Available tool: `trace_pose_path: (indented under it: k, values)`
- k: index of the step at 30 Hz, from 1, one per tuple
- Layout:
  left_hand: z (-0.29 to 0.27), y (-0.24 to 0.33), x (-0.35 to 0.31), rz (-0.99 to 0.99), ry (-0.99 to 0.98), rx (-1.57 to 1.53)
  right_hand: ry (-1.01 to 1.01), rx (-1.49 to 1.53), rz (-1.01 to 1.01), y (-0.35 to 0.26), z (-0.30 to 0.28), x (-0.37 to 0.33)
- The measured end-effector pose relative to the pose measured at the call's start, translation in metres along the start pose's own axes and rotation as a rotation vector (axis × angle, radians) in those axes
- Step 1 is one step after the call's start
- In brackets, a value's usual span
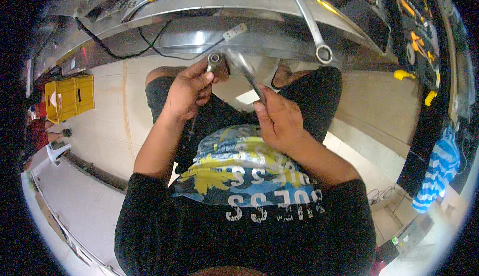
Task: The person sits on the floor and assembles a mechanical linkage by hand, attaching a socket to a rod and then using a wrench to tighten the connection. The person handles the rod, socket, and wrench to complete the assembly.
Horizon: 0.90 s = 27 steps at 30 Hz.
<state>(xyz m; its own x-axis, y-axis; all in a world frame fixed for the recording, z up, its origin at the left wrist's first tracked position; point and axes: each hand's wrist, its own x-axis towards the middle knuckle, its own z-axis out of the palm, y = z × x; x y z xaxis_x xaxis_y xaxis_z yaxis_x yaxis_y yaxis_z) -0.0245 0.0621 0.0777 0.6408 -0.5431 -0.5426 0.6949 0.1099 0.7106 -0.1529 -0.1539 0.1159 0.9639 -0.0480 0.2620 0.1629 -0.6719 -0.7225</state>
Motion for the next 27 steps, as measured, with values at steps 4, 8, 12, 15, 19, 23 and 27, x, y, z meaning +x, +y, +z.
trace_pose_path:
  k: [4, 8, 12, 15, 19, 23, 27]
  values:
    - [0.005, 0.0, 0.003, -0.02, 0.02, 0.046, -0.248, -0.058, 0.156, 0.042, 0.03, -0.006]
    - [0.003, 0.0, -0.003, -0.048, 0.022, -0.012, -0.039, 0.039, 0.035, -0.001, 0.001, 0.002]
    - [0.011, 0.006, -0.001, -0.012, -0.016, 0.026, -0.062, 0.045, -0.059, 0.01, 0.008, -0.003]
    - [0.012, 0.008, -0.001, 0.015, -0.021, 0.061, -0.093, 0.074, -0.06, 0.0, -0.002, 0.001]
    - [0.012, 0.01, -0.004, 0.008, -0.015, 0.009, -0.181, -0.016, -0.001, 0.02, 0.01, -0.001]
    - [0.007, 0.012, 0.002, -0.01, -0.006, -0.017, -0.22, 0.032, 0.08, 0.029, 0.013, -0.013]
    - [0.008, 0.009, -0.004, 0.004, -0.027, -0.02, -0.102, -0.048, -0.052, 0.017, -0.001, -0.01]
